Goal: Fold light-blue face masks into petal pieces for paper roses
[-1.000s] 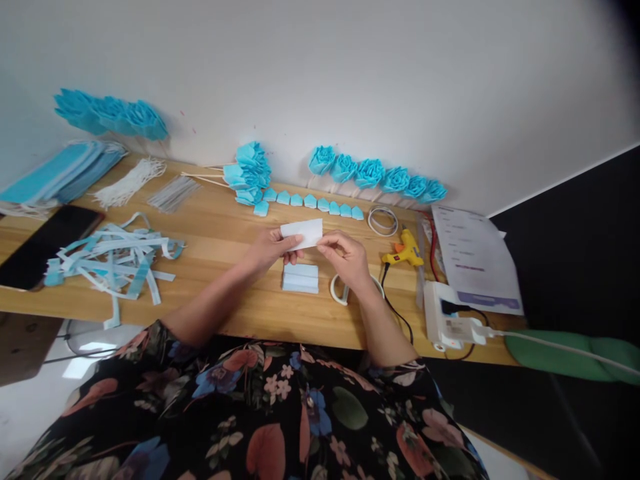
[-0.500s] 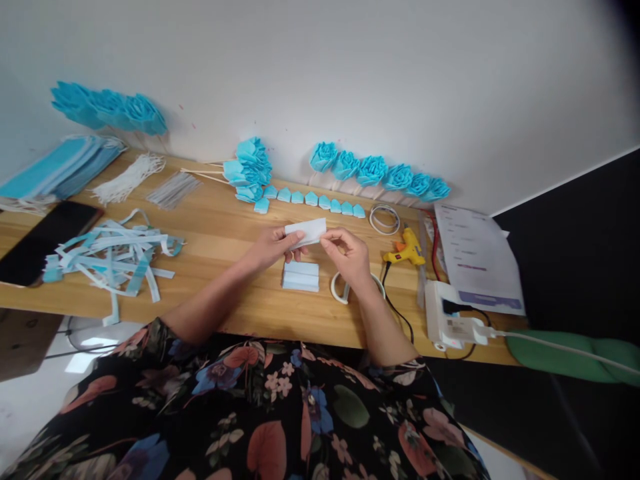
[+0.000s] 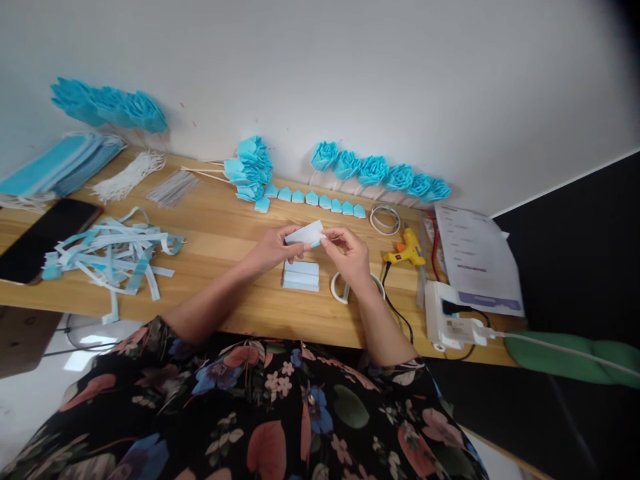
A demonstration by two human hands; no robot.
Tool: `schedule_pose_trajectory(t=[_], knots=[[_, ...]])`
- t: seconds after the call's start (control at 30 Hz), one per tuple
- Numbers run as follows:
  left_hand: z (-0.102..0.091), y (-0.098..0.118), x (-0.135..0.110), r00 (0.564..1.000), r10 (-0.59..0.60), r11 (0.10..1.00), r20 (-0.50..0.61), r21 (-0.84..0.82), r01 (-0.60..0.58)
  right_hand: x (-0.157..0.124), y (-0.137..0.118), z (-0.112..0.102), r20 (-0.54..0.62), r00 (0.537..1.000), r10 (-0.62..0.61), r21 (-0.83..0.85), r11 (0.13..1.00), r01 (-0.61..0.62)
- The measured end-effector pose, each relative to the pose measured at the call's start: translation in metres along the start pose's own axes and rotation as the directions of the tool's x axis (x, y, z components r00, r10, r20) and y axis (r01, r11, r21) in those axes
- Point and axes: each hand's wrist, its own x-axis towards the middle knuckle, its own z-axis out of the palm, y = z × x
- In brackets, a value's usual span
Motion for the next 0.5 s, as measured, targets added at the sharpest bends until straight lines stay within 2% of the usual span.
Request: schedule_pose_trajectory(t=[0.17, 0.3, 0.5], knots=[[-0.0002, -0.0029, 0.0000, 0.998, 0.004, 0.999, -0.060, 0.038, -0.002, -0.0009, 0.0024, 0.0011, 0.032, 0.999, 0.038, 0.026, 0.999, -0.039], [-0.0006, -0.0062, 0.0011, 0.996, 0.014, 0.997, -0.087, 0.080, -0.007, 0.0010, 0.0057, -0.0005, 0.122, 0.987, 0.103, 0.147, 0.982, -0.121], [-0.0001, -0.0062, 0.0013, 0.980, 0.180, 0.966, -0.083, 0.201, -0.160, 0.0012, 0.0076, 0.0003, 0.294, 0.944, 0.149, 0.195, 0.958, -0.211]])
